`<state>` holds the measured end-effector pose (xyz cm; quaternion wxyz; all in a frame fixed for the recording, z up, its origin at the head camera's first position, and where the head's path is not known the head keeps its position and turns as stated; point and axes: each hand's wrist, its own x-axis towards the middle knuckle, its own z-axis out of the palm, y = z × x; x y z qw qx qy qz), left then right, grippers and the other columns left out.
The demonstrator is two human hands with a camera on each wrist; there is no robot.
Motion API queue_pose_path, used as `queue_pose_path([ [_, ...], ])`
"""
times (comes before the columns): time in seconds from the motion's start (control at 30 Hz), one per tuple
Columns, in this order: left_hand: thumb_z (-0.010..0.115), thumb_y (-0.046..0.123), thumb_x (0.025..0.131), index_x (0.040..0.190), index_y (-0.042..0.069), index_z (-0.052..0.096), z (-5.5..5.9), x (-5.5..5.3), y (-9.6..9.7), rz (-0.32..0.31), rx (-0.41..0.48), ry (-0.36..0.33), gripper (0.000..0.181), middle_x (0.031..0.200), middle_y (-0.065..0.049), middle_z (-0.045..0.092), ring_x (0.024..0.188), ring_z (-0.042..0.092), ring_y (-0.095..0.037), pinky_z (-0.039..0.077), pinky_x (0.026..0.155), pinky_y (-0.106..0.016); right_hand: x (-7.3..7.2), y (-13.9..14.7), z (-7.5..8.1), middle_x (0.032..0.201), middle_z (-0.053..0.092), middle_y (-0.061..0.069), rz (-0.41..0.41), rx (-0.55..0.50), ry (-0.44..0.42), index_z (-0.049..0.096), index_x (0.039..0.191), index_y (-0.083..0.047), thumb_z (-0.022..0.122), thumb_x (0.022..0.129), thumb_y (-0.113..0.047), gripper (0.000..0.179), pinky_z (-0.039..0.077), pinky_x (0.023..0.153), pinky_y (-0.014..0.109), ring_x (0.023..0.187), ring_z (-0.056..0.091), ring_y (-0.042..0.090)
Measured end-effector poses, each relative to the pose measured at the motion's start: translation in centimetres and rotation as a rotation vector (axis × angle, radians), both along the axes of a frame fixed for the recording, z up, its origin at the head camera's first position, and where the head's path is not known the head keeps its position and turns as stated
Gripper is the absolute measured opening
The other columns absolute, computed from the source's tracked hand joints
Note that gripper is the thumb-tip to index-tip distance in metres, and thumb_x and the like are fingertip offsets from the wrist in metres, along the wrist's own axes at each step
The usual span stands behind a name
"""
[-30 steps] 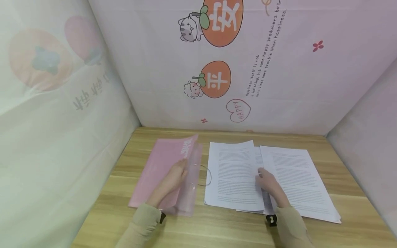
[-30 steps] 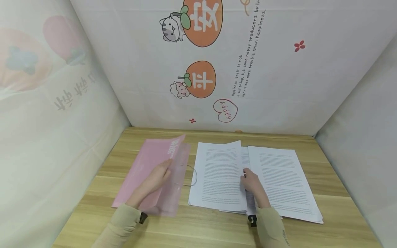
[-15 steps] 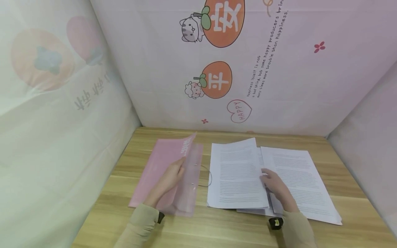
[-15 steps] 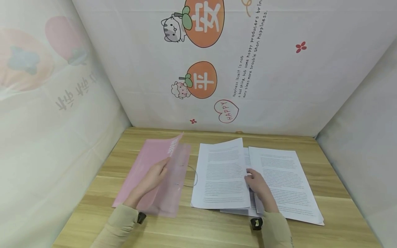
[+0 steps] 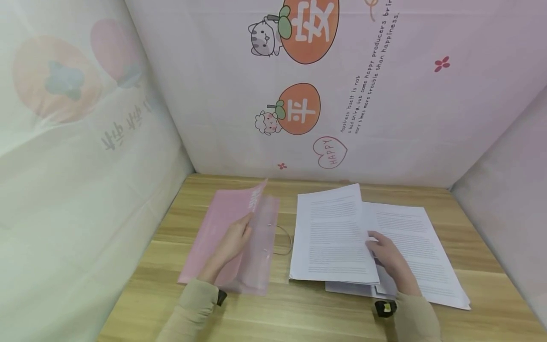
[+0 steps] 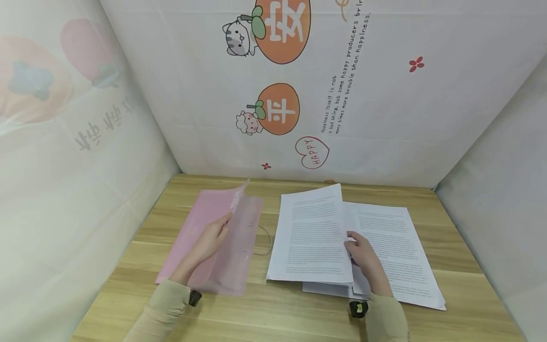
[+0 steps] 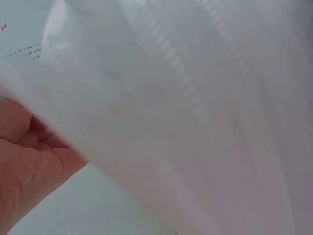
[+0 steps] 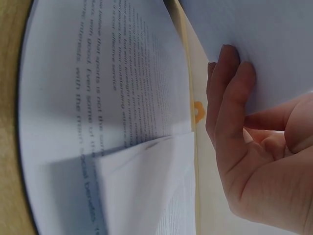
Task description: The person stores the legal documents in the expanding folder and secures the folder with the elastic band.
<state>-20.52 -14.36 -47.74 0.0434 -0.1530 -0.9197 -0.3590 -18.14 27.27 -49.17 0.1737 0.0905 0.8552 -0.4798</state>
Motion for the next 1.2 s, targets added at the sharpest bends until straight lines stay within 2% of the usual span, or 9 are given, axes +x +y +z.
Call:
queue_pose_path([
  [0.13, 0.045, 0.001, 0.097, 0.143, -0.010, 0.045, 0.2, -0.3, 0.0, 0.004, 0.036, -0.038, 0.047, 0.077, -0.010, 0.052, 0.058, 0.035, -0.008, 0.041, 0.063, -0.026, 0.1, 0.2, 0.1, 0.148, 0.037, 0.038, -0.005, -0.002, 0.003, 0.017, 0.154, 0.009, 0.031, 0.105, -0.021, 0.059, 0.047, 0.104, 0.054, 0.133, 0.046, 0.048],
  [0.27, 0.045, 0.003, 0.098, 0.142, -0.009, 0.046, 0.2, -0.3, -0.1, 0.011, 0.043, -0.027, 0.046, 0.101, -0.021, 0.066, 0.064, 0.041, -0.011, 0.046, 0.075, -0.032, 0.1, 0.3, 0.3, 0.151, 0.033, 0.037, -0.003, -0.011, -0.005, 0.014, 0.155, 0.008, 0.030, 0.106, -0.023, 0.060, 0.044, 0.107, 0.057, 0.137, 0.041, 0.050],
  [0.37, 0.045, 0.003, 0.098, 0.142, -0.010, 0.045, 0.1, -0.4, -0.2, 0.008, 0.045, -0.024, 0.046, 0.131, -0.029, 0.060, 0.065, 0.042, -0.013, 0.047, 0.079, -0.037, 0.0, 0.3, 0.5, 0.153, 0.030, 0.037, 0.003, -0.023, -0.009, 0.013, 0.155, 0.007, 0.030, 0.106, -0.023, 0.060, 0.042, 0.109, 0.058, 0.139, 0.038, 0.050],
  [0.43, 0.045, 0.003, 0.098, 0.142, -0.011, 0.045, 0.0, -0.5, -0.3, 0.003, 0.044, -0.022, 0.046, 0.135, -0.029, 0.058, 0.065, 0.043, -0.013, 0.047, 0.078, -0.036, -0.1, 0.2, 0.7, 0.153, 0.030, 0.037, 0.006, -0.032, -0.008, 0.013, 0.155, 0.007, 0.030, 0.106, -0.024, 0.060, 0.041, 0.109, 0.058, 0.139, 0.038, 0.050],
  [0.53, 0.044, 0.003, 0.099, 0.142, -0.012, 0.044, 0.1, -0.6, -0.3, -0.005, 0.046, -0.020, 0.046, 0.137, -0.030, 0.056, 0.067, 0.044, -0.013, 0.048, 0.079, -0.037, -0.2, 0.0, 0.9, 0.153, 0.031, 0.036, 0.010, -0.032, -0.003, 0.013, 0.155, 0.007, 0.030, 0.106, -0.025, 0.060, 0.041, 0.109, 0.058, 0.139, 0.039, 0.050],
  [0.83, 0.043, 0.003, 0.099, 0.142, -0.011, 0.045, 0.3, -0.6, -0.3, -0.001, 0.060, -0.011, 0.045, 0.141, -0.029, 0.053, 0.104, 0.061, -0.027, 0.052, 0.099, -0.048, -0.6, -1.1, 1.1, 0.150, 0.036, 0.036, 0.002, -0.066, 0.013, 0.015, 0.155, 0.006, 0.031, 0.106, -0.024, 0.060, 0.044, 0.108, 0.057, 0.136, 0.044, 0.049],
  [1.07, 0.043, 0.003, 0.098, 0.142, -0.011, 0.045, 0.0, -0.6, -0.5, -0.003, 0.058, -0.003, 0.045, 0.141, -0.029, 0.053, 0.091, 0.063, -0.036, 0.052, 0.093, -0.046, -0.8, -2.1, 1.0, 0.151, 0.034, 0.036, 0.002, -0.083, 0.017, 0.016, 0.156, 0.005, 0.033, 0.106, -0.025, 0.061, 0.041, 0.109, 0.059, 0.137, 0.041, 0.050],
  [1.17, 0.043, 0.003, 0.099, 0.141, -0.011, 0.046, 0.1, -0.6, -0.4, 0.002, 0.063, 0.001, 0.045, 0.142, -0.028, 0.053, 0.104, 0.064, -0.034, 0.051, 0.099, -0.047, -0.8, -2.5, 0.9, 0.153, 0.031, 0.035, -0.005, -0.086, 0.005, 0.016, 0.156, 0.003, 0.034, 0.106, -0.025, 0.061, 0.039, 0.110, 0.059, 0.138, 0.039, 0.050],
  [1.2, 0.043, 0.003, 0.099, 0.141, -0.011, 0.046, 0.1, -0.6, -0.4, 0.001, 0.067, -0.002, 0.045, 0.142, -0.029, 0.053, 0.095, 0.063, -0.034, 0.052, 0.096, -0.047, -0.8, -2.6, 0.9, 0.154, 0.031, 0.035, -0.007, -0.087, 0.001, 0.015, 0.156, 0.003, 0.034, 0.106, -0.026, 0.061, 0.039, 0.111, 0.059, 0.139, 0.038, 0.050],
])
